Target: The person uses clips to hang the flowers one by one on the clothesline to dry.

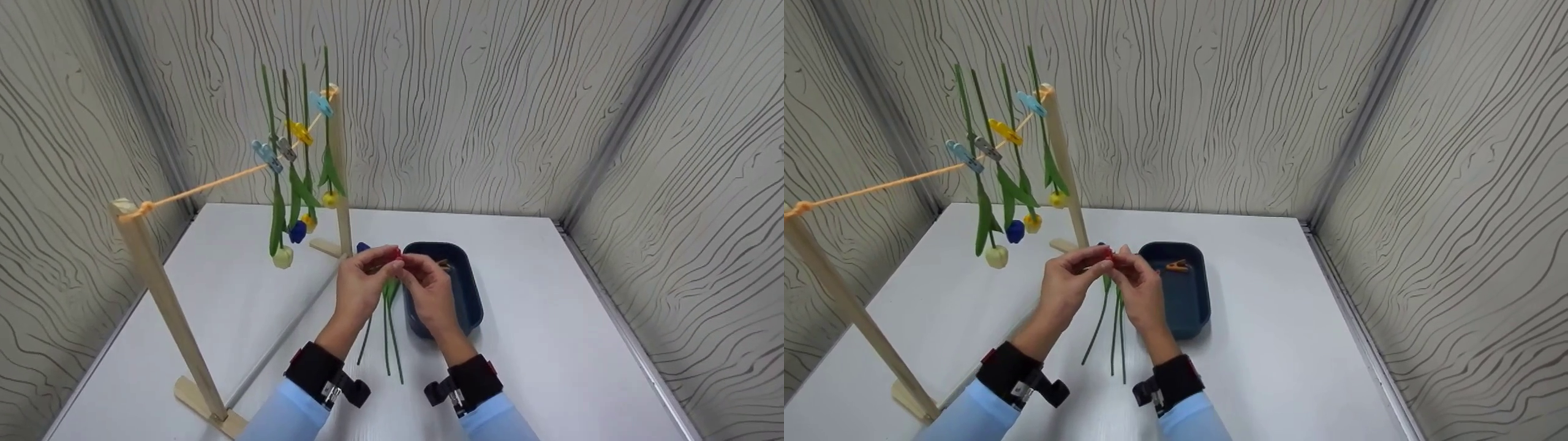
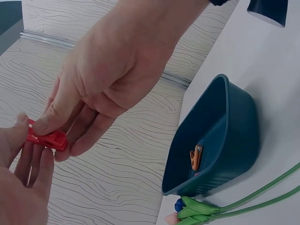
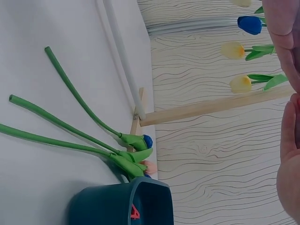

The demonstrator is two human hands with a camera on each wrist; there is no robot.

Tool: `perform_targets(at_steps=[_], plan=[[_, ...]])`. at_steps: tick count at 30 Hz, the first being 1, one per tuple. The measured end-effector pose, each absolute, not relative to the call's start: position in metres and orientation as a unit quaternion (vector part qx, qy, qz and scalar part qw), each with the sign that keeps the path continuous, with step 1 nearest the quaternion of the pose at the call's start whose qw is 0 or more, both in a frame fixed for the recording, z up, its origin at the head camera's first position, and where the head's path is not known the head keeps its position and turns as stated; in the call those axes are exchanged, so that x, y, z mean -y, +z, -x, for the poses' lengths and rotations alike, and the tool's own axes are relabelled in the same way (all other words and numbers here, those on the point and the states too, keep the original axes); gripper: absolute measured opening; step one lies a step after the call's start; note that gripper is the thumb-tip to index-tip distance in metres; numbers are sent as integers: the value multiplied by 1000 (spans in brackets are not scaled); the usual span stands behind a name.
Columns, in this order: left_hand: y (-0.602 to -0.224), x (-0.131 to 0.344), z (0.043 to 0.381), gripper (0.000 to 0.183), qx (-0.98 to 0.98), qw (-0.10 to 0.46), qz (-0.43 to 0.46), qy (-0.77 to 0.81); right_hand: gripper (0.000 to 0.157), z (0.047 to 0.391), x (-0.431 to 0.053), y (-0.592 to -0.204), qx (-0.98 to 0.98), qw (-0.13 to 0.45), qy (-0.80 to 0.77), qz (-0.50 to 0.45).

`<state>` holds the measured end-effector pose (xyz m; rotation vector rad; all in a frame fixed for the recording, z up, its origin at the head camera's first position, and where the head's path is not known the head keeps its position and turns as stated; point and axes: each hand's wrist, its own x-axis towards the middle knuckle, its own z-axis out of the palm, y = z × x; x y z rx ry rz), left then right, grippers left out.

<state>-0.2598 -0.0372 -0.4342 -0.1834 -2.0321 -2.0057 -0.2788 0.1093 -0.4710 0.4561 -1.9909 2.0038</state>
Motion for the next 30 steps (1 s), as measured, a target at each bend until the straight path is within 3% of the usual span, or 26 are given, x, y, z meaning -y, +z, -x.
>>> perform_targets(at_steps=[11,22,30], plan=[[-435,37,261,17,684,172,12,-709,24,279,-103,-471,696,135,683,-177],[-436,45,269,13,665,171,40,-725,22,281,-103,-473,702,130,671,-200],[-438,59,267,10,673,206,26,-709,20,304,-116,-477,749,76,623,-211]])
